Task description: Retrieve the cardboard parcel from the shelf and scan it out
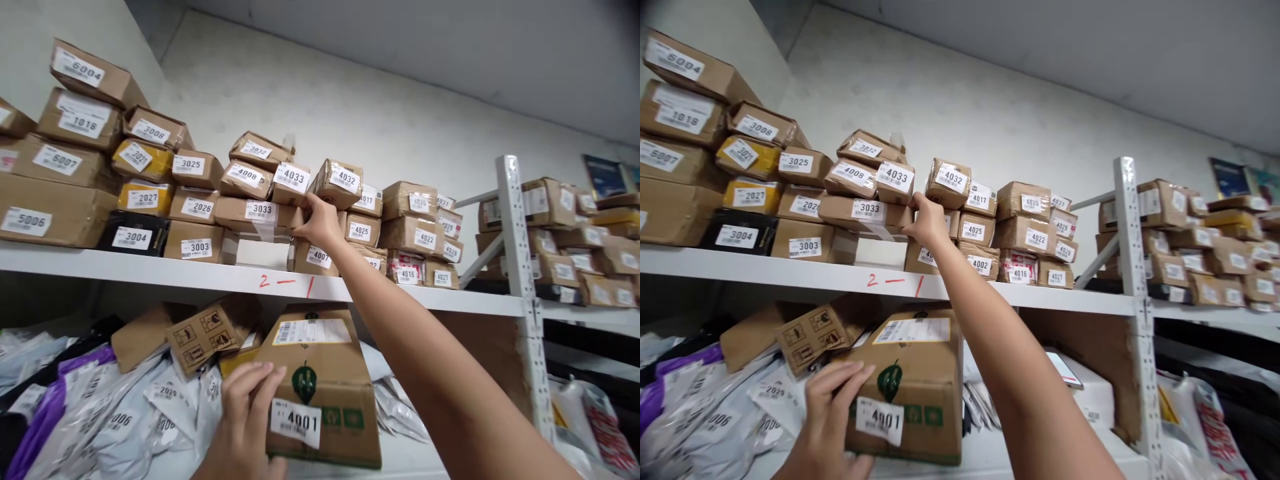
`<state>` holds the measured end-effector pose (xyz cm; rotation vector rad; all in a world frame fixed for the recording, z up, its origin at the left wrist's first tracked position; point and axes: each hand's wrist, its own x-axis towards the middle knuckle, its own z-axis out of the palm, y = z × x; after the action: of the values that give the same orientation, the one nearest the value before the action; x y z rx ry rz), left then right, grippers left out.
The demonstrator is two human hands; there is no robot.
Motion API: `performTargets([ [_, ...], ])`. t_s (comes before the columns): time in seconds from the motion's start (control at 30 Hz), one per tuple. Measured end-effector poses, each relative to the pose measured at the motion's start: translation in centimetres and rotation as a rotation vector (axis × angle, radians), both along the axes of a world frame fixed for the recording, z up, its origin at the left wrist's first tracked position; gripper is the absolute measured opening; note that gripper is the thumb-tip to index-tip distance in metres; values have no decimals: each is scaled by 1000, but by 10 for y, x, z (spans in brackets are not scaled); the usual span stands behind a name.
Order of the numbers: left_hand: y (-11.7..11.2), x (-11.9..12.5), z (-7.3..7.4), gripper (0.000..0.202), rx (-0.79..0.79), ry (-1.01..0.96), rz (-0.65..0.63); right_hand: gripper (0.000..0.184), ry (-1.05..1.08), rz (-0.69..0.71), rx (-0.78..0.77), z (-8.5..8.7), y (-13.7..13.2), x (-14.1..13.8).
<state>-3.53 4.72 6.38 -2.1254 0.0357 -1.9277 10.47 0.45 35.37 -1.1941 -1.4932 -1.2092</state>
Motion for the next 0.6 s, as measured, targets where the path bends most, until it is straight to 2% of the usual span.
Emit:
performTargets([
  [0.1,1,34,20,86,-45,49,-23,34,9,2,-5,0,0,-1],
  [0.23,8,88,46,84,-230,204,-11,34,40,9,-14,-2,1,-3],
  [0.3,14,112,52,83,-294,304,20,34,75,13,-6,-4,2,-4],
  [0.37,22,128,52,83,-307,352,59,35,108,20,4,-5,4,-4],
  [0.47,35,132,42,87,-300,376,110,35,123,34,0,-6,6,-3],
  [0.53,42,119,37,87,-277,400,113,35,118,39,-6,-7,6,-2],
  [0.6,45,96,40,74,-145,369,47,35,107,37,-6,-8,7,-2],
])
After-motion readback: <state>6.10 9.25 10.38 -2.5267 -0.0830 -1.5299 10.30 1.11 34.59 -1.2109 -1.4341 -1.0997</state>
